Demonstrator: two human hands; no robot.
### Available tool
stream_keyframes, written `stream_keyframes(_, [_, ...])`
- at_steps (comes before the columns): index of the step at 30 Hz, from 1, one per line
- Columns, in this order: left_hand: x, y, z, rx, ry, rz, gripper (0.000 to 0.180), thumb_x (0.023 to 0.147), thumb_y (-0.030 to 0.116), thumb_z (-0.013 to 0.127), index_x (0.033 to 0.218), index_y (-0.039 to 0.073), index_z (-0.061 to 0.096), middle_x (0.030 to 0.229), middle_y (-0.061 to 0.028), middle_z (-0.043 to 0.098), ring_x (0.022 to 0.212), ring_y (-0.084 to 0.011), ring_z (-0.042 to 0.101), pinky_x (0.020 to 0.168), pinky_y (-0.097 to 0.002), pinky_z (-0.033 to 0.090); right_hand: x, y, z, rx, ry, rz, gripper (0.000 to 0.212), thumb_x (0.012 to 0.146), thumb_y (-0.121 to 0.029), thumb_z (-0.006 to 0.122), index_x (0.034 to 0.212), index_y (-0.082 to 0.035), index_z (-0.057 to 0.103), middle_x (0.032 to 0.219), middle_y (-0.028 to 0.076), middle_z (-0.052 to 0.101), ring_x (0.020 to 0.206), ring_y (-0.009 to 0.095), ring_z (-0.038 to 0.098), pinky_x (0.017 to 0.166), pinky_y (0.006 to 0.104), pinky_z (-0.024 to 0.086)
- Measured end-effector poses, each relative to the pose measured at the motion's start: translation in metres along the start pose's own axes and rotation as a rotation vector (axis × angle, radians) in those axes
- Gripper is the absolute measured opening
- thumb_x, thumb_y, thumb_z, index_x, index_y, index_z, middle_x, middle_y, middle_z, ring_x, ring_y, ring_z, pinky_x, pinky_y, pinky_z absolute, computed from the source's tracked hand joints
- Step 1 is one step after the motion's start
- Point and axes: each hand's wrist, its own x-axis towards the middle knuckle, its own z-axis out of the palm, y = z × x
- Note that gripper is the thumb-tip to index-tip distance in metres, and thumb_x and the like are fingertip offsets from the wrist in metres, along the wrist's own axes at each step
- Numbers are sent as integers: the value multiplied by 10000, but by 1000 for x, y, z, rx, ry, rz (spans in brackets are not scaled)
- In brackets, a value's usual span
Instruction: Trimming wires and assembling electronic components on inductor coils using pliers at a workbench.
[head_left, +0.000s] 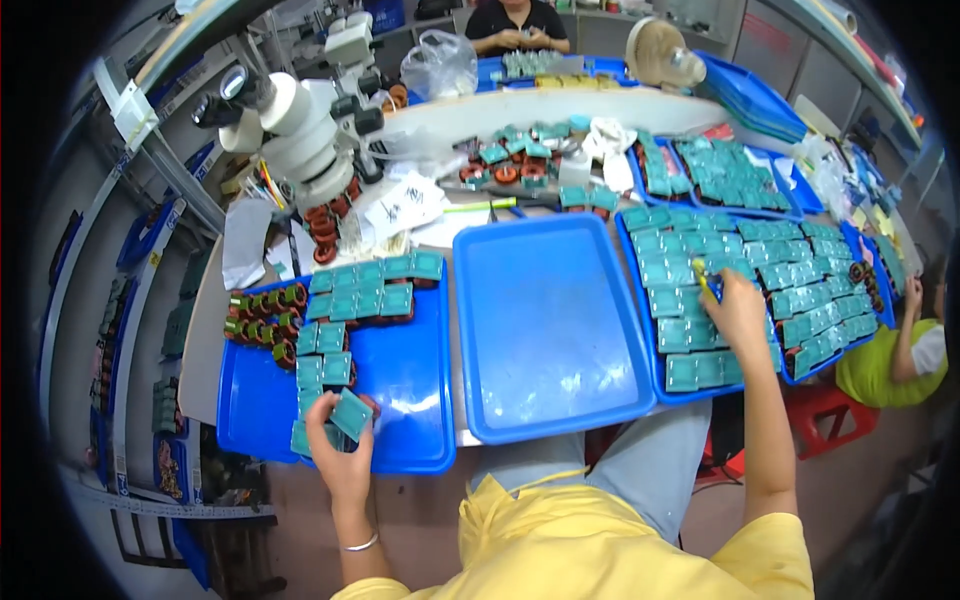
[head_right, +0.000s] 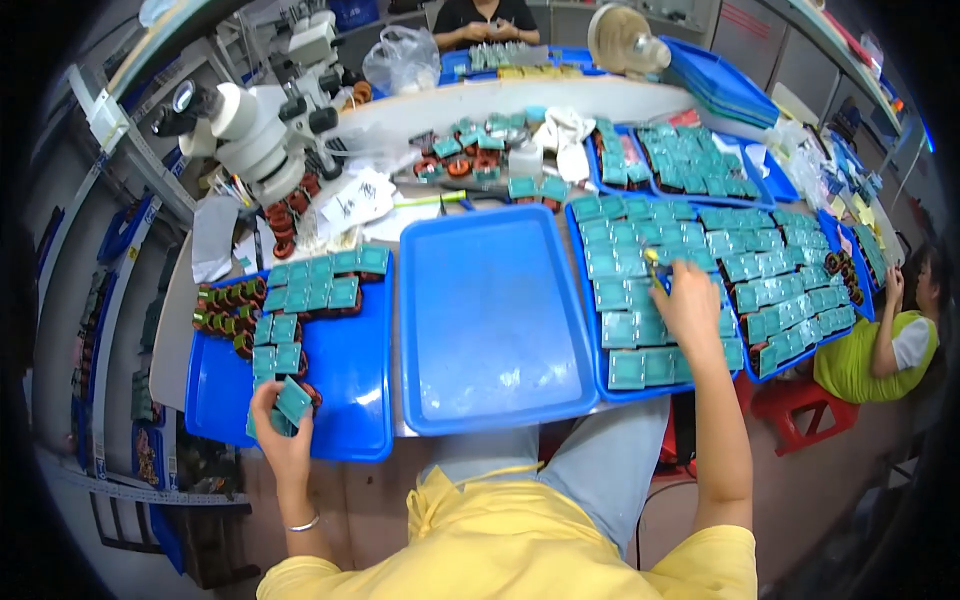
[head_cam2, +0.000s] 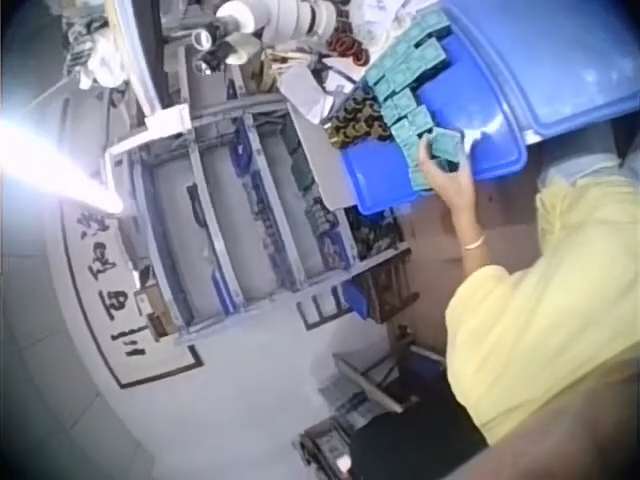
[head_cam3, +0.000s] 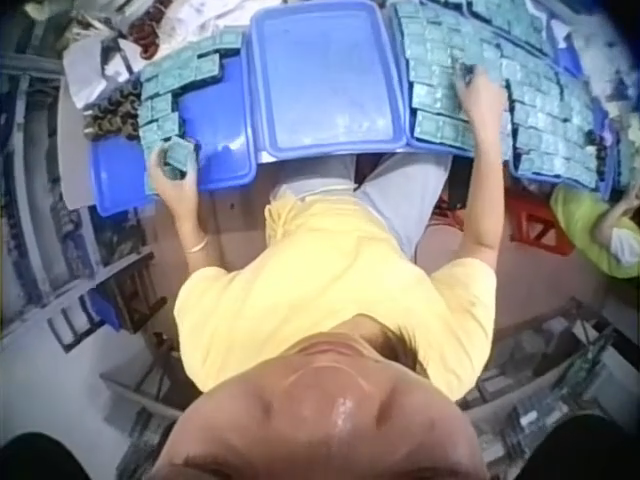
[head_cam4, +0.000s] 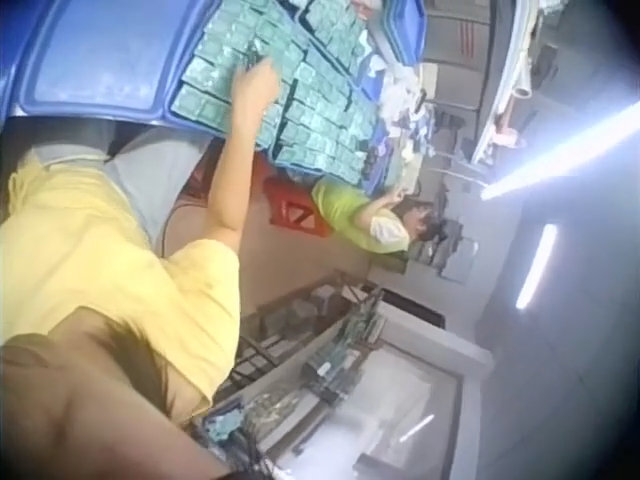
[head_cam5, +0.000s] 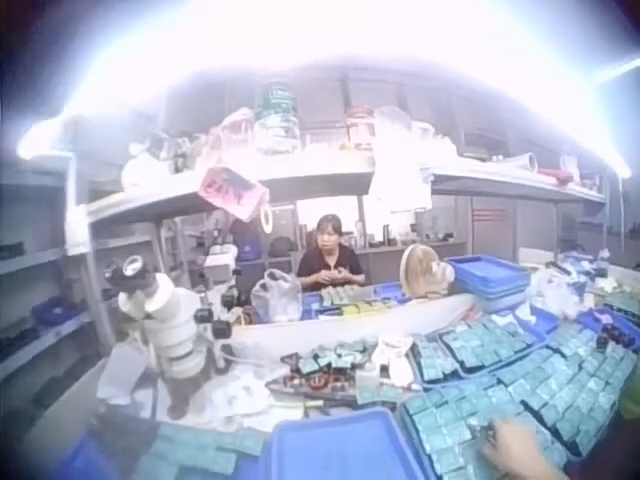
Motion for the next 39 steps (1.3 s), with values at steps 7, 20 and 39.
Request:
stream_keyframes(7, [-15, 62, 31, -1372, -102, -560, 494, 876, 190, 513, 1309, 74, 306, 1111, -118, 488, 970, -222, 530, 767, -377, 494, -78, -111, -49, 626, -385, -201, 236, 719, -80, 658, 930, -17, 570, 821, 172, 591, 743, 330, 596, 647, 348, 475])
stream_keyframes(20, [-62, 128, 67, -991, -538, -487, 386, 842, 29, 502, 1206, 47, 375, 1109, -85, 457, 898, -150, 525, 770, -284, 469, -174, -161, -43, 1398, -512, -100, 550, 686, -161, 754, 1152, -32, 491, 1114, 118, 508, 1011, 219, 534, 801, 307, 464])
stream_keyframes(39, [3, 73, 121, 509, -206, 167, 580, 640, 154, 754, 1121, -9, 473, 950, -188, 554, 895, -353, 527, 745, -417, 462, -258, -64, 76, 2312, -772, 624, 356, 808, -28, 583, 1137, 50, 469, 961, 126, 580, 833, 224, 590, 680, 354, 494])
